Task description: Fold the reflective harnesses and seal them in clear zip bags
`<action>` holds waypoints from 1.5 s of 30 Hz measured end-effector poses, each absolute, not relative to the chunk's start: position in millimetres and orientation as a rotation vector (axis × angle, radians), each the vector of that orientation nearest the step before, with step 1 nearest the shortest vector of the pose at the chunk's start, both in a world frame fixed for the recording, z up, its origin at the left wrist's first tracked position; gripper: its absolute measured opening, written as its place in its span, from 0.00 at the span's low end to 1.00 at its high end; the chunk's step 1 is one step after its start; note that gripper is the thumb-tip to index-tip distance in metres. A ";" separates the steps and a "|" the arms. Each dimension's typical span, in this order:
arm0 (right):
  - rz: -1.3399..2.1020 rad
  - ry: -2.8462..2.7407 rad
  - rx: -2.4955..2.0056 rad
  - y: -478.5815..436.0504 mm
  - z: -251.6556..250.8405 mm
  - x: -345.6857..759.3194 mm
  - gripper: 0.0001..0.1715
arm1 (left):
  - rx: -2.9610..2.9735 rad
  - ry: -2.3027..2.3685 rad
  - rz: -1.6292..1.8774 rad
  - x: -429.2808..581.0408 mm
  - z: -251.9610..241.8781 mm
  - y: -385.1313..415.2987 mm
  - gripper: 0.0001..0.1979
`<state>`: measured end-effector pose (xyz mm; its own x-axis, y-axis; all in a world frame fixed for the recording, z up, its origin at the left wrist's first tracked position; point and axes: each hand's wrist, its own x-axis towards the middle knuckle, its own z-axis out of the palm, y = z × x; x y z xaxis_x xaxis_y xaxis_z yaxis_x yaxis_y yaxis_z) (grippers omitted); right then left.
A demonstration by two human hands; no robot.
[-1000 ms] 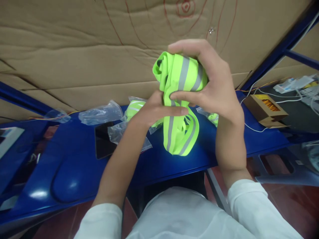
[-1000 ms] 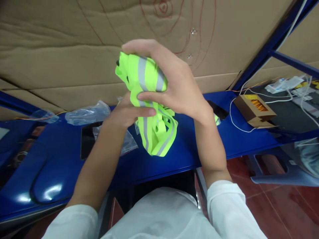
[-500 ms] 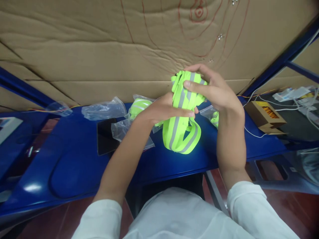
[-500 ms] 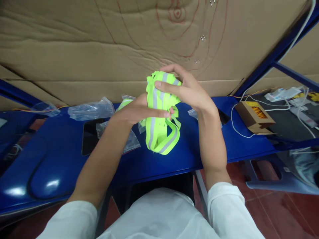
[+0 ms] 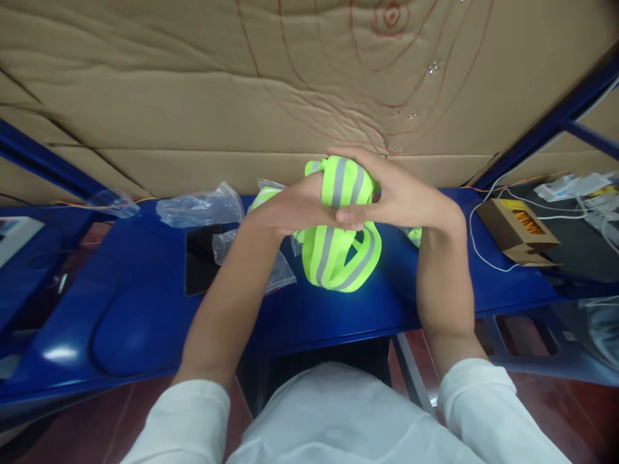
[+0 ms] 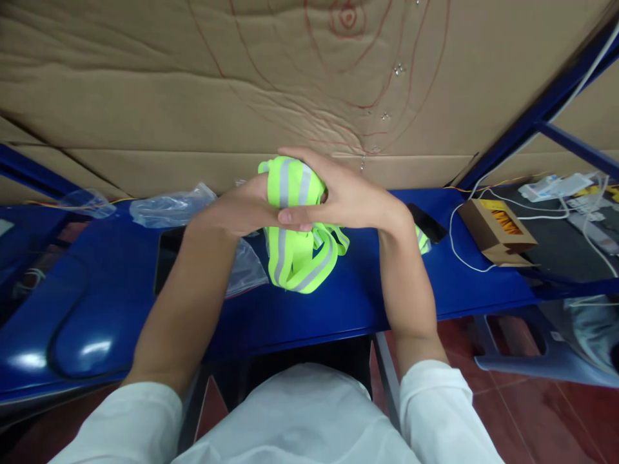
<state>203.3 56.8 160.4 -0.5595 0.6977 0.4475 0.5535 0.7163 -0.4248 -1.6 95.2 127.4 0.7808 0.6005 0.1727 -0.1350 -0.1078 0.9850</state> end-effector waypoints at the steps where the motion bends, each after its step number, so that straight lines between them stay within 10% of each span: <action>1: 0.309 -2.287 -0.956 54.9 162.3 203.2 0.47 | 1.550 0.384 0.658 -1.2 129.9 92.6 0.25; 7: 0.228 -2.100 -1.039 56.1 164.5 198.2 0.26 | 1.294 0.444 0.689 6.1 134.2 88.8 0.19; 29: 0.121 -1.651 -0.862 50.7 175.0 217.2 0.16 | 1.347 0.450 0.548 41.7 115.5 70.3 0.21; 36: 0.960 -1.512 -1.085 67.6 162.0 214.8 0.37 | 1.769 0.520 0.654 21.4 119.2 83.0 0.19; 45: 0.781 -1.676 -1.117 104.8 144.2 203.5 0.44 | 1.713 0.512 0.786 22.0 115.1 89.5 0.18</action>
<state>203.5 104.8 144.2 -0.1402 0.9246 0.3541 0.3236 0.3808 -0.8662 22.0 89.5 115.1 0.6835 0.6889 0.2413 -0.0578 -0.2784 0.9587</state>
